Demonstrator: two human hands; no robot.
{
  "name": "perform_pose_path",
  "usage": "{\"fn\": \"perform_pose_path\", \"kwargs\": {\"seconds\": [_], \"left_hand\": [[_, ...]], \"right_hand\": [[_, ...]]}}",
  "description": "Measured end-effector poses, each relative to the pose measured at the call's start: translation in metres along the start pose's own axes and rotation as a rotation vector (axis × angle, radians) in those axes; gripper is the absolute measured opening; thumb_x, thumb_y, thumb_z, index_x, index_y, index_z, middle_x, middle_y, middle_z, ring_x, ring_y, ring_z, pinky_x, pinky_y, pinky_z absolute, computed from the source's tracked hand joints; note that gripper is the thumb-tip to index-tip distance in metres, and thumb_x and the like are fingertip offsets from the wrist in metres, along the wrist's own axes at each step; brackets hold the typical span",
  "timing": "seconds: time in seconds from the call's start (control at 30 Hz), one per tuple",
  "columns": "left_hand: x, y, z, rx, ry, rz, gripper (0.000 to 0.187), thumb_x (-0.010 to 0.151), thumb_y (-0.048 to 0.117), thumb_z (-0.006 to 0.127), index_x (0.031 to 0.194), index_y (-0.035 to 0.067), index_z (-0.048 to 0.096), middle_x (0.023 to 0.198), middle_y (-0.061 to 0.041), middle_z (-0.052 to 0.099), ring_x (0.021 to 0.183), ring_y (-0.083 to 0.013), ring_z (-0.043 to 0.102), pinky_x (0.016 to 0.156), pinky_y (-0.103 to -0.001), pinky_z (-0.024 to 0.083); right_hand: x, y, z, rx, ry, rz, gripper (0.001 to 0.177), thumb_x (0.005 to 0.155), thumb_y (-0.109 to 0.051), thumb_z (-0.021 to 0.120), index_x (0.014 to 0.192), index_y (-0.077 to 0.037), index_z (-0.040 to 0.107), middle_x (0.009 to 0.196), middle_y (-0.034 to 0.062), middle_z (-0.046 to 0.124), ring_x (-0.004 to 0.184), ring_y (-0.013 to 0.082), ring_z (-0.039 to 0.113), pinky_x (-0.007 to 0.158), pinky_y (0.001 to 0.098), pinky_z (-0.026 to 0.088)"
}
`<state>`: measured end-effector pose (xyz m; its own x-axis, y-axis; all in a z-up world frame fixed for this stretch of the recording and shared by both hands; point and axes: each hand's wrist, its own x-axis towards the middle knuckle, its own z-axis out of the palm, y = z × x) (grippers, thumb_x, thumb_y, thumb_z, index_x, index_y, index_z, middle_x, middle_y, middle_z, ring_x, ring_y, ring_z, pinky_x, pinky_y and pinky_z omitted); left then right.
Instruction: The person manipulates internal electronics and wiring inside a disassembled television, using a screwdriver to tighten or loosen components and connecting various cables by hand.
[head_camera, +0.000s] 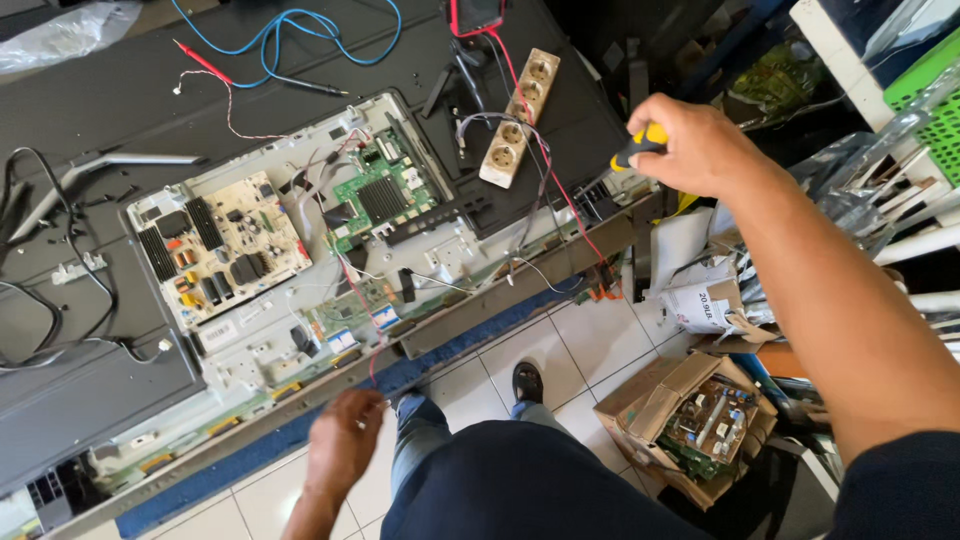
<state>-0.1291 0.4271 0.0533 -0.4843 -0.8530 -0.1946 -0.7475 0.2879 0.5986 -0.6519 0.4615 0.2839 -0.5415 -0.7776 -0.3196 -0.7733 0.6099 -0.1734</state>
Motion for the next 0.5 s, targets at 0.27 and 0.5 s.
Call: {"fn": "perform_pose_path", "kwargs": {"seconds": [0.27, 0.5], "left_hand": [[-0.083, 0.126, 0.101, 0.065, -0.736, -0.187, 0.029, 0.085, 0.022, 0.057, 0.107, 0.032, 0.073, 0.113, 0.004, 0.078, 0.108, -0.0156, 0.074, 0.090, -0.031, 0.053], [-0.107, 0.124, 0.144, 0.272, -0.625, -0.107, 0.028, 0.099, 0.038, 0.060, 0.123, 0.026, 0.068, 0.117, -0.001, 0.069, 0.103, -0.0254, 0.071, 0.089, -0.040, 0.054]], "right_hand": [[0.021, 0.057, 0.025, 0.148, 0.166, -0.436, 0.028, 0.087, -0.015, 0.073, 0.112, -0.013, 0.060, 0.108, 0.0131, 0.069, 0.084, 0.0331, 0.063, 0.067, 0.0482, 0.047], [0.044, 0.070, 0.041, 0.180, 0.261, -0.569, 0.026, 0.087, -0.011, 0.073, 0.109, -0.012, 0.059, 0.109, 0.0130, 0.068, 0.095, 0.0367, 0.062, 0.069, 0.0497, 0.051]]}}
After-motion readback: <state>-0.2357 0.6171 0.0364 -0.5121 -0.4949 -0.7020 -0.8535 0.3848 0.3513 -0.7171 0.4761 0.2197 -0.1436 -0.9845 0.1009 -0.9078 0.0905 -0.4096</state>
